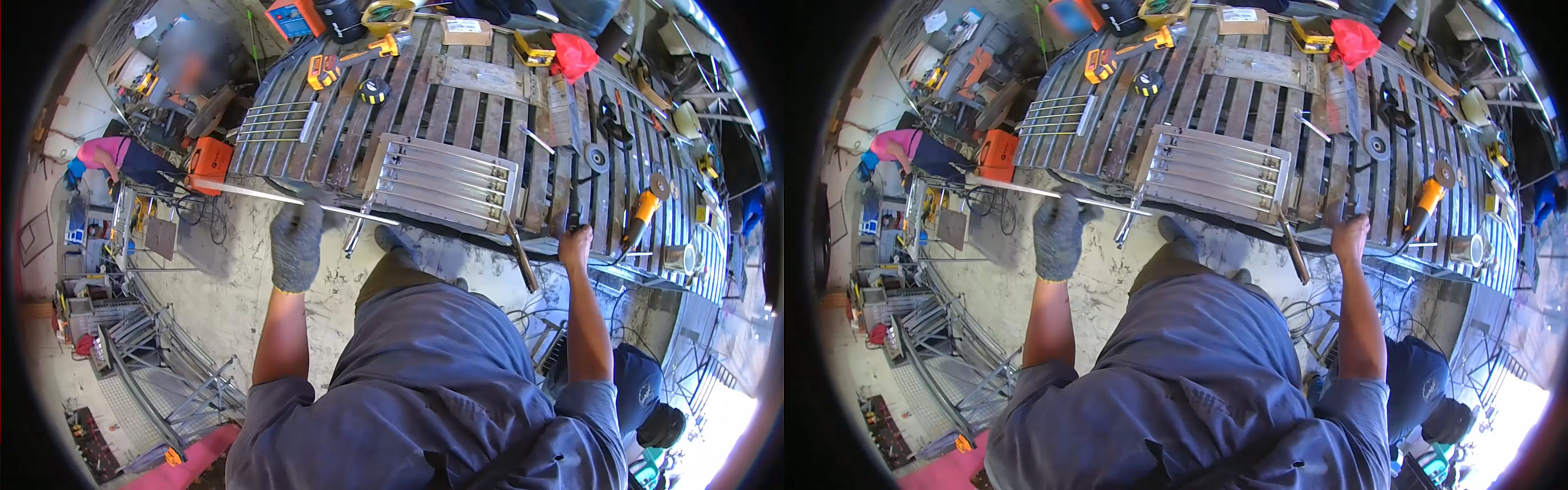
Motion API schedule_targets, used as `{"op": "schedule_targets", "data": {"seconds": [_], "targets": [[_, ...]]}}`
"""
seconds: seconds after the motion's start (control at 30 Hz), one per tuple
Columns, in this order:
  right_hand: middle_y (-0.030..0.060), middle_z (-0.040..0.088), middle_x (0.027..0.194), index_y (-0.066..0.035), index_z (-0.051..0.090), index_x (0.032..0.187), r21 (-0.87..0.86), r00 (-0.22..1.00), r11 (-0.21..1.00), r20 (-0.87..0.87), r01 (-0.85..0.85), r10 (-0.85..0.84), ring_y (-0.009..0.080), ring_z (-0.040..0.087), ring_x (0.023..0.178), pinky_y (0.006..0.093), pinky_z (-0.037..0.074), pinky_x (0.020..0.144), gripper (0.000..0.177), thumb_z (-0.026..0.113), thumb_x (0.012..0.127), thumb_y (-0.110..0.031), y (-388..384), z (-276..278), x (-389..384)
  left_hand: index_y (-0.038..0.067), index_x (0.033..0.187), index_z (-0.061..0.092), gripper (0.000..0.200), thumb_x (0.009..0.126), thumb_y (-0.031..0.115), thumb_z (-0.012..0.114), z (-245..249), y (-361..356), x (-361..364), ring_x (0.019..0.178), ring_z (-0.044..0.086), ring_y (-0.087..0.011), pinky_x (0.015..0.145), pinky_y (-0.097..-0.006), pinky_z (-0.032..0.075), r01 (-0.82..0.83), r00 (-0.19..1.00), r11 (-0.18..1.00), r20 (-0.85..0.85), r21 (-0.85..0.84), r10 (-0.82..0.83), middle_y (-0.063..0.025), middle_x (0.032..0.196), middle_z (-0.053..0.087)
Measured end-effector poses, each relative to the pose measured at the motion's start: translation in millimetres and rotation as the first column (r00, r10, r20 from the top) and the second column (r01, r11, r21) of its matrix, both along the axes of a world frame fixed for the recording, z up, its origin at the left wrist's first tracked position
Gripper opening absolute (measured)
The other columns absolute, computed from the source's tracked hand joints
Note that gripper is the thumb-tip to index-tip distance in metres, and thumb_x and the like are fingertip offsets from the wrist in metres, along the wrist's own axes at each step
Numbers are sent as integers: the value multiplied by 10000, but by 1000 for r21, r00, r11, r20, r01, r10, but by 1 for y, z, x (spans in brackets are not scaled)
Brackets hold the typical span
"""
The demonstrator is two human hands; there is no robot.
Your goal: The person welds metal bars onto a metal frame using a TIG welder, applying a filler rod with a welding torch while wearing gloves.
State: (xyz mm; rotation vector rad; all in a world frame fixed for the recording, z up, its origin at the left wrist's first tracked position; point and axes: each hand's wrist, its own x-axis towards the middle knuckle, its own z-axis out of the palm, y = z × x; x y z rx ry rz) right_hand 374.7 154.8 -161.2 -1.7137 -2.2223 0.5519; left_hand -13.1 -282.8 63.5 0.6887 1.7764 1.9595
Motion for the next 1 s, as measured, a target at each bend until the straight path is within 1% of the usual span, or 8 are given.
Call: {"op": "schedule_targets", "data": {"seconds": [0.13, 0.2, 0.3, 0.53, 0.7, 0.83, 0.87, 1.0], "targets": [[346, 685, 1144, 104, 502, 1321, -7, 980, 997, -186, 77, -77, 539, 695, 1059, 566, 545, 969, 465, 731, 978, -112, -10, 23, 16, -50, 1249, 639, 219, 1145, 143, 625, -4, 1, 14, 861, 807, -250, 807, -389, 681, -49, 994, 988, -100, -145, 35, -165, 993, 769], [264, 704, 1091, 66, 496, 1327, 118, 972, 988, -226, 96, -67, 421, 726, 952, 511, 573, 895, 429, 721, 989, -72, -27, 46, 20, -60, 1253, 631, 215, 1148, 126, 606, -20, 1, 7, 874, 809, -248, 817, -387, 683, -52, 983, 982, -183, -179, 18, -163, 993, 772], [107, 694, 1015, 14, 434, 1430, -67, 890, 997, -452, 25, -52, 200, 684, 865, 385, 553, 788, 474, 678, 1025, -22, -64, 106, 16, -61, 1225, 616, 172, 1148, 82, 558, -29, 2, -14, 885, 803, -228, 840, -372, 648, 13, 937, 942, -326, -337, -129, -169, 990, 777], [174, 679, 1030, -57, 322, 1671, 161, 994, 984, -64, -78, 90, 321, 693, 894, 473, 552, 857, 731, 661, 1025, -16, -121, 180, -4, -15, 1128, 646, 65, 1080, 5, 606, -53, 25, -63, 942, 771, -283, 864, -390, 612, 27, 822, 904, -505, -428, -264, -165, 1007, 725], [159, 695, 1173, -17, 440, 1573, 20, 988, 995, -120, 98, -95, 291, 706, 1040, 442, 555, 968, 586, 695, 1047, -67, -98, 146, 46, 5, 1118, 729, 164, 980, -78, 699, -59, 52, -83, 1040, 759, -333, 954, -423, 614, 69, 797, 941, -549, -332, -252, -156, 1083, 764], [80, 693, 1192, -30, 506, 1432, -79, 925, 979, -323, 186, -201, 196, 671, 1036, 383, 545, 960, 474, 747, 1025, -48, -87, 87, 103, 20, 1151, 748, 218, 953, -72, 748, -69, 60, -96, 1088, 768, -349, 991, -422, 610, 136, 796, 912, -506, -387, -333, -172, 1131, 779], [66, 676, 1157, -29, 515, 1412, -113, 821, 980, -535, 166, -201, 182, 644, 1026, 363, 531, 959, 466, 757, 1014, -38, -90, 66, 117, 23, 1160, 748, 234, 945, -68, 764, -71, 65, -96, 1085, 771, -353, 993, -422, 613, 163, 801, 905, -483, -393, -354, -173, 1140, 778], [18, 629, 1018, -72, 555, 1258, -177, 836, 951, -454, 254, -308, 126, 601, 883, 305, 523, 793, 316, 715, 1001, 21, -132, 57, 110, 6, 1128, 748, 163, 983, -58, 711, -67, 76, -96, 1078, 773, -357, 987, -422, 610, 166, 762, 884, -512, -436, -396, -170, 1116, 791]]}}
